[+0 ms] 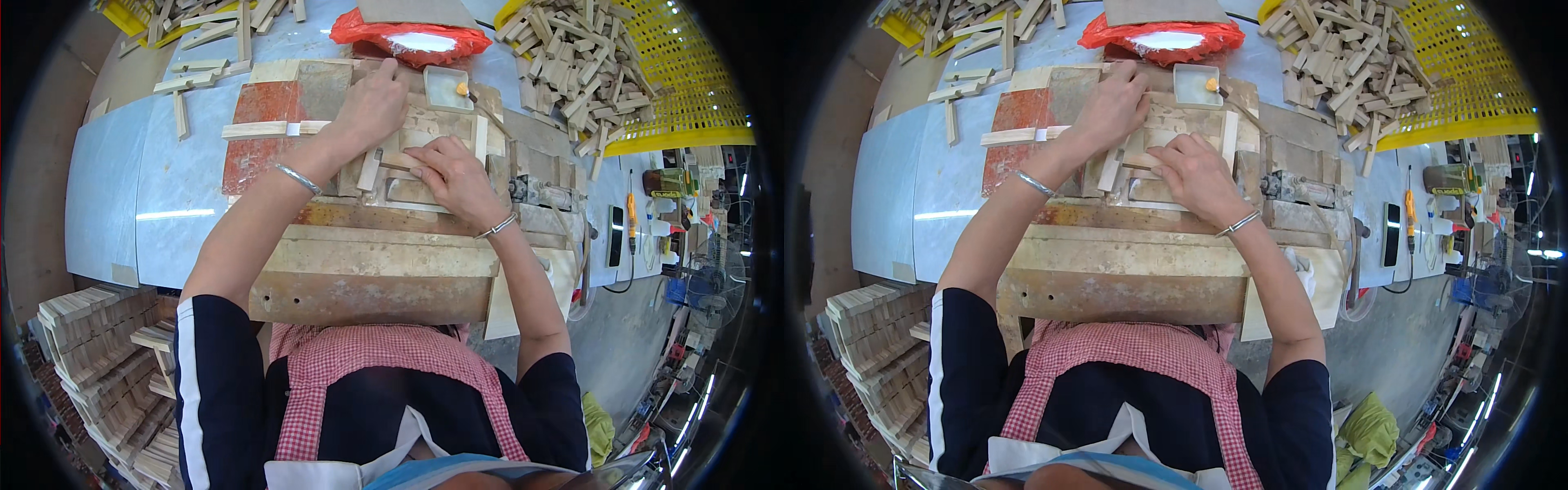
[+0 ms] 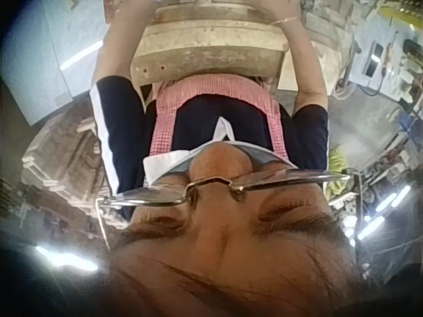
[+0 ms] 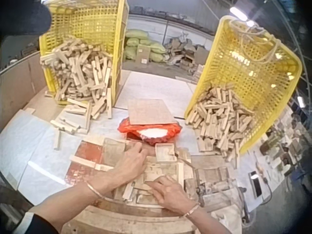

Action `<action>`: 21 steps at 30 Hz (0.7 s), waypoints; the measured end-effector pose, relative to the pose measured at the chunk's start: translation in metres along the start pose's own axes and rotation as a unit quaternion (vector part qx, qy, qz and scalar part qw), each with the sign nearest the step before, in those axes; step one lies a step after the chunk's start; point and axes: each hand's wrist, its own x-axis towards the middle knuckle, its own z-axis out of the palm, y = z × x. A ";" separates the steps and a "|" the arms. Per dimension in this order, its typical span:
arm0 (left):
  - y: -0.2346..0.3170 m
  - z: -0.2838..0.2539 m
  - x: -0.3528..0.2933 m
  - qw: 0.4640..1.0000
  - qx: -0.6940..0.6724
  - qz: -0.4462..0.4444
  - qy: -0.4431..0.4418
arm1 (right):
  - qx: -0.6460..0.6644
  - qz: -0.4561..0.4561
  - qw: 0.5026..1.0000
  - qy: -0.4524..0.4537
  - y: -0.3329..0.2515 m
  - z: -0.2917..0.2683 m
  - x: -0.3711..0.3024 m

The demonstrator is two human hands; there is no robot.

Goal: Assembling small wooden frames by gluing and hammering components together on a workbench.

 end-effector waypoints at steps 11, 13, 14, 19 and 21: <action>0.004 0.015 -0.012 0.996 0.082 0.005 0.025 | -0.001 0.028 1.000 -0.013 0.000 0.000 -0.005; 0.005 0.014 -0.016 0.995 0.092 0.009 0.023 | -0.007 0.031 0.999 -0.022 -0.001 -0.002 -0.006; 0.006 0.013 -0.018 0.994 0.102 0.014 0.022 | -0.003 0.031 0.999 -0.020 -0.002 -0.002 -0.006; 0.001 0.006 -0.024 0.986 0.142 0.063 0.069 | 0.031 0.022 0.999 -0.004 -0.008 0.004 -0.010; 0.001 0.005 -0.024 0.983 0.163 0.067 0.056 | 0.025 0.019 0.999 0.007 -0.009 0.007 -0.008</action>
